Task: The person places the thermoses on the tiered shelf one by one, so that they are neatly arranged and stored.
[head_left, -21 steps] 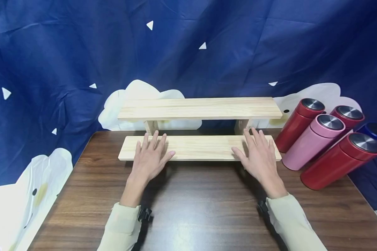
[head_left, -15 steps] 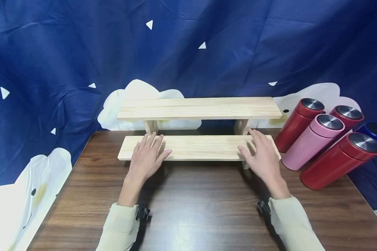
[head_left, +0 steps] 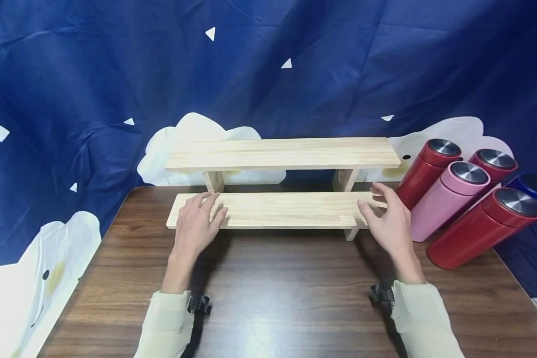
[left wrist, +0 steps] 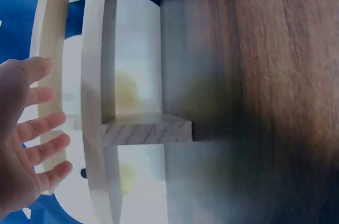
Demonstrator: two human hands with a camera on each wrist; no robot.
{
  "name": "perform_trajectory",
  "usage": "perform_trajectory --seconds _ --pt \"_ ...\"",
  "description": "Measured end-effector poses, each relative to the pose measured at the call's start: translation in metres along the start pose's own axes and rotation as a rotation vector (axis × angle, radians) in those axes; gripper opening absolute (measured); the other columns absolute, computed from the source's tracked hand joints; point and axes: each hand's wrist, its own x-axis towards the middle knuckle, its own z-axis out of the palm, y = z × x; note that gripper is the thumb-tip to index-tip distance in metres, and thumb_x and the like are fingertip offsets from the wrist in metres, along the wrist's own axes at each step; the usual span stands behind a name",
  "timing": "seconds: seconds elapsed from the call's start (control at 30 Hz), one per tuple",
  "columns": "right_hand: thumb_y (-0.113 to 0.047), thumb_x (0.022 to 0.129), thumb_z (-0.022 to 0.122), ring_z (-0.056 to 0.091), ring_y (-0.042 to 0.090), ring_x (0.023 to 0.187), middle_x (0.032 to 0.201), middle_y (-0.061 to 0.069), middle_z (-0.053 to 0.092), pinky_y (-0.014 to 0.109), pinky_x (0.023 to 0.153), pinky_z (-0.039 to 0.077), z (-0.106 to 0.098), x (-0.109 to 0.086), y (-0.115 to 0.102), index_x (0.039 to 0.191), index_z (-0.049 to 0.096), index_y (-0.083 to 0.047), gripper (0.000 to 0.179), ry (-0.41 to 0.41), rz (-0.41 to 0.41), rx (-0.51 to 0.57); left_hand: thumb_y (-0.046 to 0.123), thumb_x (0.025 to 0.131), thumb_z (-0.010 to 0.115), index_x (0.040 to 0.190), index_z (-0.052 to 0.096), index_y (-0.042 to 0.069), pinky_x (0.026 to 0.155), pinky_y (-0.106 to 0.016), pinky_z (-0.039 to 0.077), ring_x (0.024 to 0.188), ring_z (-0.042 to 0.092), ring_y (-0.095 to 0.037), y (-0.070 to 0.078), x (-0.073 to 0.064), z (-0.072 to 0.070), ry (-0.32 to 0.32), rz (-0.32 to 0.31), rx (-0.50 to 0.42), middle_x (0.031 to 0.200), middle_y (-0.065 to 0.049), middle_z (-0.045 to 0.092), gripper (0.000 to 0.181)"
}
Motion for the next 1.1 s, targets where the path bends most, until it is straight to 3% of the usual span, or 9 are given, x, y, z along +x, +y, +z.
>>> perform_trajectory --seconds 0.1,0.43,0.73,0.93,1.1 --pt "-0.015 0.090 0.075 0.066 0.032 0.107 0.121 0.016 0.067 0.013 0.082 0.049 -0.004 0.000 0.001 0.137 0.057 -0.002 0.052 -0.015 0.047 0.037 0.035 0.097 0.064 0.133 0.065 0.007 0.098 -0.058 0.040 0.126 0.050 -0.040 -0.006 -0.002 0.001 0.010 -0.032 -0.022 0.135 -0.016 0.060 0.045" --pt "-0.006 0.091 0.072 0.061 -0.004 0.090 0.112 0.017 0.069 0.010 0.078 0.047 -0.012 -0.001 0.002 0.137 0.056 -0.002 0.050 0.049 0.130 0.167 0.024 0.095 0.064 0.125 0.069 0.004 0.098 -0.057 0.040 0.120 0.052 -0.042 -0.022 -0.007 -0.002 0.074 -0.125 -0.068 0.129 -0.018 0.062 0.037" --pt "-0.005 0.090 0.072 0.064 -0.005 0.085 0.099 -0.012 0.068 0.010 0.075 0.048 -0.031 -0.005 0.003 0.131 0.059 -0.004 0.044 0.157 0.172 0.197 0.020 0.093 0.066 0.117 0.071 0.003 0.096 -0.057 0.038 0.115 0.050 -0.045 -0.045 -0.011 -0.009 0.155 -0.246 -0.076 0.124 -0.022 0.061 0.030" --pt "-0.009 0.090 0.073 0.063 -0.006 0.088 0.100 -0.017 0.066 0.009 0.079 0.047 -0.044 -0.005 0.003 0.133 0.060 -0.008 0.045 0.200 0.216 0.165 0.021 0.095 0.064 0.124 0.068 0.002 0.097 -0.058 0.038 0.120 0.047 -0.044 -0.059 -0.014 -0.017 0.154 -0.384 -0.121 0.131 -0.022 0.057 0.035" --pt "-0.007 0.090 0.073 0.064 -0.004 0.090 0.102 -0.017 0.067 0.010 0.081 0.048 -0.053 -0.007 0.004 0.133 0.062 -0.012 0.044 0.233 0.230 0.196 0.021 0.096 0.063 0.127 0.067 0.002 0.100 -0.059 0.037 0.122 0.048 -0.043 -0.071 -0.015 -0.021 0.173 -0.469 -0.222 0.134 -0.023 0.055 0.036"
